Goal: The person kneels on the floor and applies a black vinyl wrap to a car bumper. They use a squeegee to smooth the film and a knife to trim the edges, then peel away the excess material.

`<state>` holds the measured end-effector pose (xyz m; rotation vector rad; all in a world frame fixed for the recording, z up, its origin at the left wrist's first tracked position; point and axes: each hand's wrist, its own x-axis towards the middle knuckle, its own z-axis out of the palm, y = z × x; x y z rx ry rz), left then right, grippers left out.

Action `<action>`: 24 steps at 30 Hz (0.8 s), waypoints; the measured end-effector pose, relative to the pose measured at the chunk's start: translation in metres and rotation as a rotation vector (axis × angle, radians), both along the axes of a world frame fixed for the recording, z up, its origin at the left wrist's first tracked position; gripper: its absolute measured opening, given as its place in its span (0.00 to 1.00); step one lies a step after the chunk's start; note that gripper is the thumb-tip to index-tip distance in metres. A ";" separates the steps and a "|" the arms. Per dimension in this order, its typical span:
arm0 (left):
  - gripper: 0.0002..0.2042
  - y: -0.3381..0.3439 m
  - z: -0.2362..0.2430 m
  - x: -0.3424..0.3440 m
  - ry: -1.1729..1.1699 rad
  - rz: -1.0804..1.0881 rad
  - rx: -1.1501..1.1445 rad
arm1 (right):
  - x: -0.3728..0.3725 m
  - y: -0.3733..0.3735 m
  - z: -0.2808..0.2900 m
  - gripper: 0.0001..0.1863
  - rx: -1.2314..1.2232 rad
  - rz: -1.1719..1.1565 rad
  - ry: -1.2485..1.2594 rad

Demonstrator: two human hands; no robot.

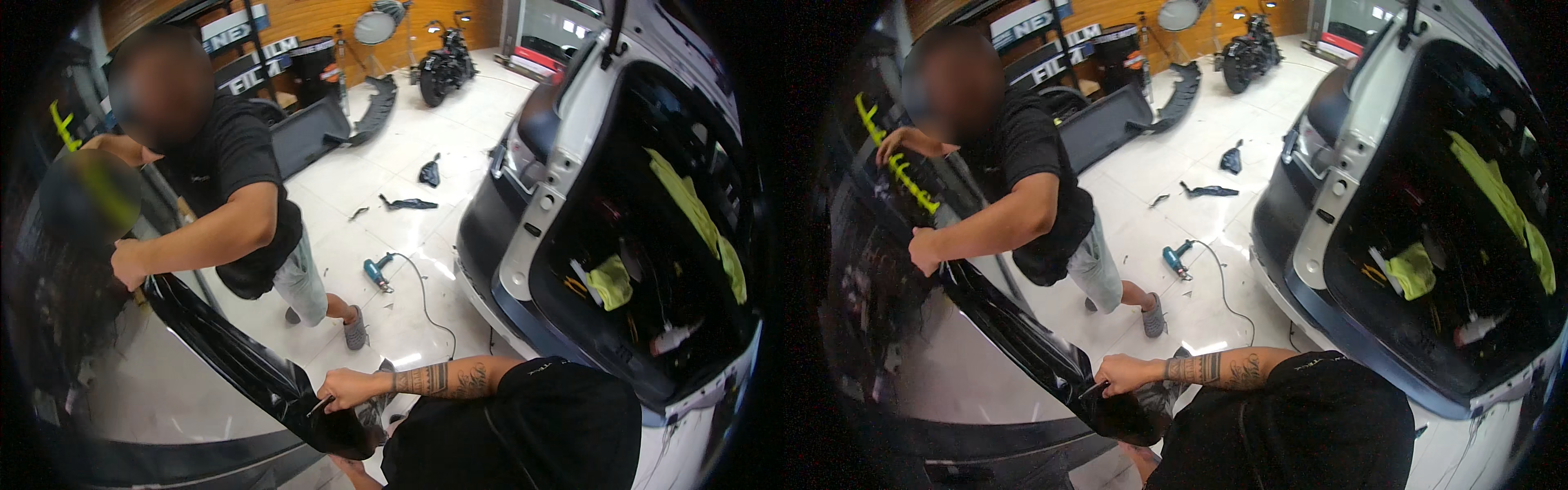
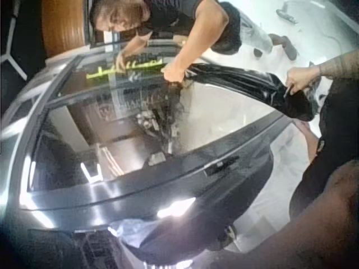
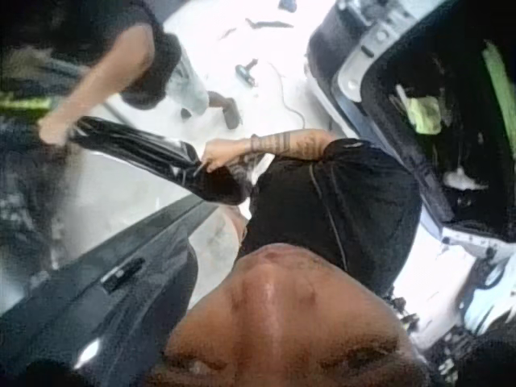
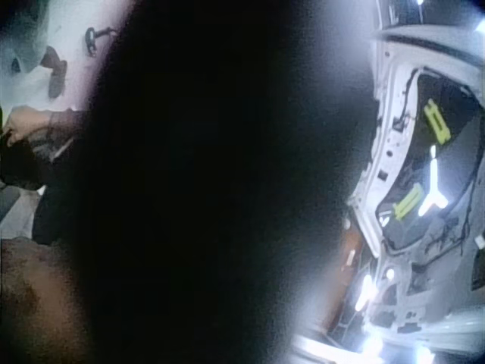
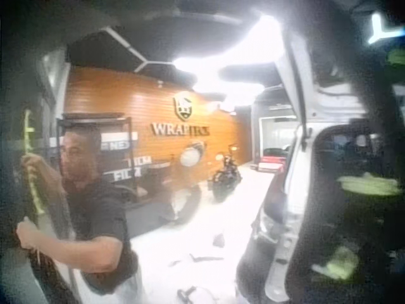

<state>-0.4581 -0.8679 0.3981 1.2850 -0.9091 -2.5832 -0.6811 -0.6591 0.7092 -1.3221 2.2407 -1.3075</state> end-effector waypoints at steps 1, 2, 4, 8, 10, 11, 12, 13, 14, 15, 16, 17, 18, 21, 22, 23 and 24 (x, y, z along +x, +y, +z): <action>0.24 0.014 -0.001 -0.002 0.004 0.021 0.056 | -0.004 -0.004 -0.001 0.14 -0.005 0.019 -0.001; 0.23 0.023 -0.002 0.001 0.011 0.045 0.093 | -0.007 -0.011 -0.001 0.14 -0.013 0.052 -0.004; 0.20 0.040 -0.007 0.012 0.041 0.110 0.183 | -0.014 -0.023 0.000 0.13 -0.094 0.085 -0.021; 0.14 0.096 -0.026 0.015 0.117 0.311 0.334 | -0.031 -0.032 0.024 0.15 0.100 0.164 -0.315; 0.12 0.108 -0.019 0.002 0.154 0.432 0.333 | -0.034 -0.027 0.044 0.17 -0.020 0.115 -0.347; 0.11 0.109 -0.010 -0.004 0.193 0.494 0.315 | -0.037 -0.030 0.036 0.20 -0.062 0.115 -0.343; 0.11 0.115 -0.005 0.001 0.236 0.549 0.273 | -0.037 -0.030 0.025 0.18 0.003 0.067 -0.338; 0.10 0.126 -0.002 0.005 0.275 0.553 0.213 | -0.037 -0.034 0.022 0.20 -0.028 0.079 -0.369; 0.12 0.139 0.003 0.009 0.318 0.524 0.082 | -0.033 -0.038 0.020 0.23 -0.062 0.087 -0.403; 0.15 0.154 0.013 0.016 0.348 0.508 -0.050 | -0.029 -0.039 0.015 0.26 -0.095 0.089 -0.454; 0.18 0.169 0.030 0.020 0.361 0.473 -0.183 | -0.031 -0.037 0.020 0.25 -0.094 0.121 -0.470; 0.14 0.182 0.048 0.020 0.164 0.307 -0.308 | -0.034 -0.034 0.026 0.25 -0.096 0.149 -0.489; 0.13 0.194 0.074 0.017 -0.041 0.129 -0.422 | -0.035 -0.030 0.026 0.25 -0.105 0.169 -0.510; 0.14 0.212 0.100 0.010 -0.143 0.107 -0.739 | -0.016 -0.014 0.029 0.24 -0.149 0.253 -0.419; 0.14 0.226 0.124 -0.003 -0.092 0.267 -0.861 | -0.014 -0.009 0.030 0.24 -0.182 0.295 -0.430; 0.14 0.218 0.115 0.002 -0.107 0.189 -0.867 | -0.014 0.001 0.017 0.24 -0.154 0.261 -0.491; 0.14 0.211 0.105 0.012 -0.140 0.143 -0.871 | -0.015 0.005 0.010 0.24 -0.117 0.263 -0.554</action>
